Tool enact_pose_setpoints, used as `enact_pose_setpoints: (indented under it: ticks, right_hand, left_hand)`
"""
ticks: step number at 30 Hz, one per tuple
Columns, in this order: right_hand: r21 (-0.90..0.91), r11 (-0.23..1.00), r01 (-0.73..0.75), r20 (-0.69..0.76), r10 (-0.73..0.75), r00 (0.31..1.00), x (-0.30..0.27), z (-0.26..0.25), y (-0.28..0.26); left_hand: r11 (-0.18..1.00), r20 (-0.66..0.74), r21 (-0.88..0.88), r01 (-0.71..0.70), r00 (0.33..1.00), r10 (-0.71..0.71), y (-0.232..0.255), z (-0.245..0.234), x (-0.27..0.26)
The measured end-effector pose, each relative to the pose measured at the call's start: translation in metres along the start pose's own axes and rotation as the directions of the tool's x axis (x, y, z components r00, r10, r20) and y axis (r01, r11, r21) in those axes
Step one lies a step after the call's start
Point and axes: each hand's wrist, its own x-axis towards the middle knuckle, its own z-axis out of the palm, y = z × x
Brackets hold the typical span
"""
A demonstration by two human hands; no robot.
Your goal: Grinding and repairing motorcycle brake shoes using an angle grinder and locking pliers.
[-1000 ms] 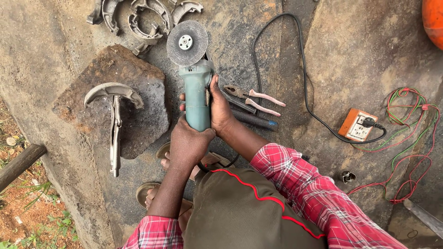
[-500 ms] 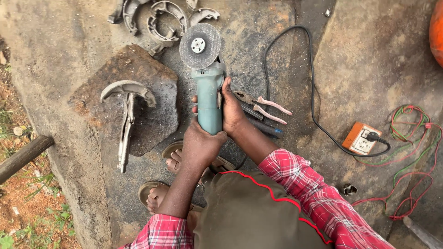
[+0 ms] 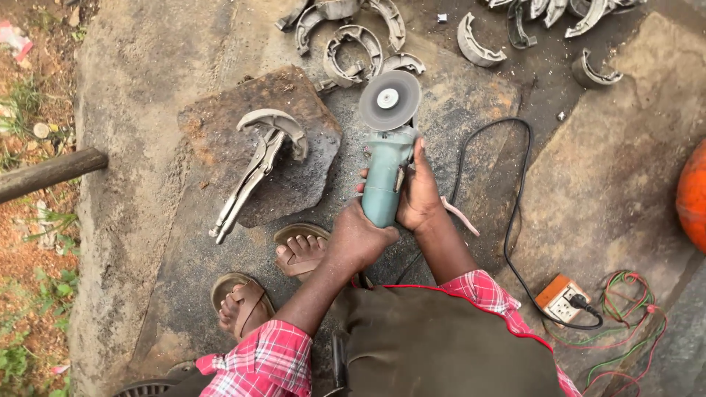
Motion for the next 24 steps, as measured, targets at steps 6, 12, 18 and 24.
enact_pose_setpoints:
  ticks: [6, 12, 18, 24]
  right_hand:
    - [-0.208, 0.976, 0.066, -0.017, -0.071, 0.997, -0.019, -0.007, 0.037]
    - [-0.482, 0.875, 0.049, -0.162, -0.145, 0.976, -0.027, 0.006, 0.013]
    - [-0.958, 0.286, 0.014, -0.103, -0.389, 0.915, -0.044, -0.013, -0.019]
    - [-0.956, -0.273, 0.108, 0.188, -0.287, 0.939, -0.029, 0.010, -0.017]
  left_hand:
    - [0.997, -0.014, 0.022, -0.075, 0.997, 0.076, -0.008, -0.008, -0.002]
    - [0.910, 0.139, 0.395, -0.129, 0.987, 0.080, -0.009, -0.070, -0.036]
    - [0.667, -0.379, 0.745, -0.001, 0.822, 0.425, -0.128, -0.155, -0.032]
    - [0.826, -0.390, 0.563, 0.032, 0.892, 0.231, -0.146, -0.171, 0.005]
